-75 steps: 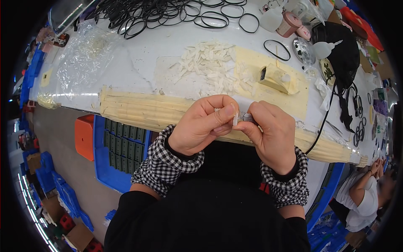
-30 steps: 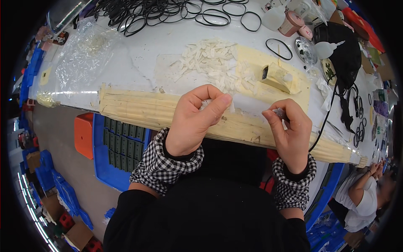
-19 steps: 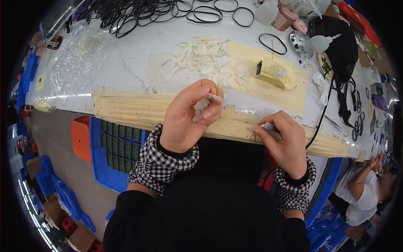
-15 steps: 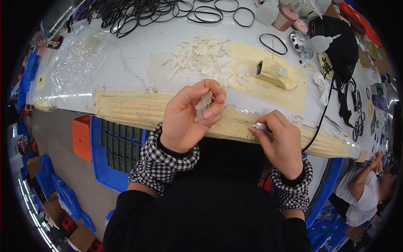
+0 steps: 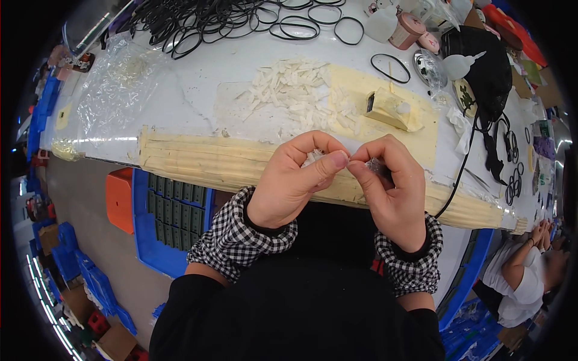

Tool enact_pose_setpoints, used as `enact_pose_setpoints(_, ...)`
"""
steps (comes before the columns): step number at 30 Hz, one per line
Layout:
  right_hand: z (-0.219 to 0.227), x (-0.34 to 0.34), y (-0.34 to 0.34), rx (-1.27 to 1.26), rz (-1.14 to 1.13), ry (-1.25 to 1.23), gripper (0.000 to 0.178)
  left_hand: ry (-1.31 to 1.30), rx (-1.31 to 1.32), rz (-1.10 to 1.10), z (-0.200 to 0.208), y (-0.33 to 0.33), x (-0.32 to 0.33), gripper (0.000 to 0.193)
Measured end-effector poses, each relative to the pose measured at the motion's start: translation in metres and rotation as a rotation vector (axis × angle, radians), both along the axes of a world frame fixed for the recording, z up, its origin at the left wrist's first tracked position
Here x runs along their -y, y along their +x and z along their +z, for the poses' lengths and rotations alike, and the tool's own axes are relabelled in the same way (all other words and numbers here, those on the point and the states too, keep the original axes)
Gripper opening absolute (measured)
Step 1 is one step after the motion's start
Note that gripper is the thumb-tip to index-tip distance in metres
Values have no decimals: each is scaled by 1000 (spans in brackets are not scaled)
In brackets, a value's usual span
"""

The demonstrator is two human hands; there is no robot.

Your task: Using a small pick tool to clean or assemble small metal and plastic components on a factory workbench.

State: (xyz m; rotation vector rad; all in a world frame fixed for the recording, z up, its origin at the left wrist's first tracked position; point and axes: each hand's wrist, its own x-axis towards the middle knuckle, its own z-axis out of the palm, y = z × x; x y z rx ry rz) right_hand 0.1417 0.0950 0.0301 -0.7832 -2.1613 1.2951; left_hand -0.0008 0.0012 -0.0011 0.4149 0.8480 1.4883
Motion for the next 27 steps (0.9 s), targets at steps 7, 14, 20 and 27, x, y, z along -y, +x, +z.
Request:
enact_pose_setpoints(7,-4,-1,-6,-43,25,324,23,17,167,-57,-5,-4,-2,21)
enact_pose_setpoints(14,-14,-2,-6,107,8,569,35,36,229,-117,-3,-6,-2,23)
enact_pose_setpoints(20,-14,-2,-6,137,45,538,36,63,253,-150,-4,-9,-1,21)
enact_pose_setpoints(27,-13,-1,-6,138,56,532,35,88,230,-154,-7,-9,0,22)
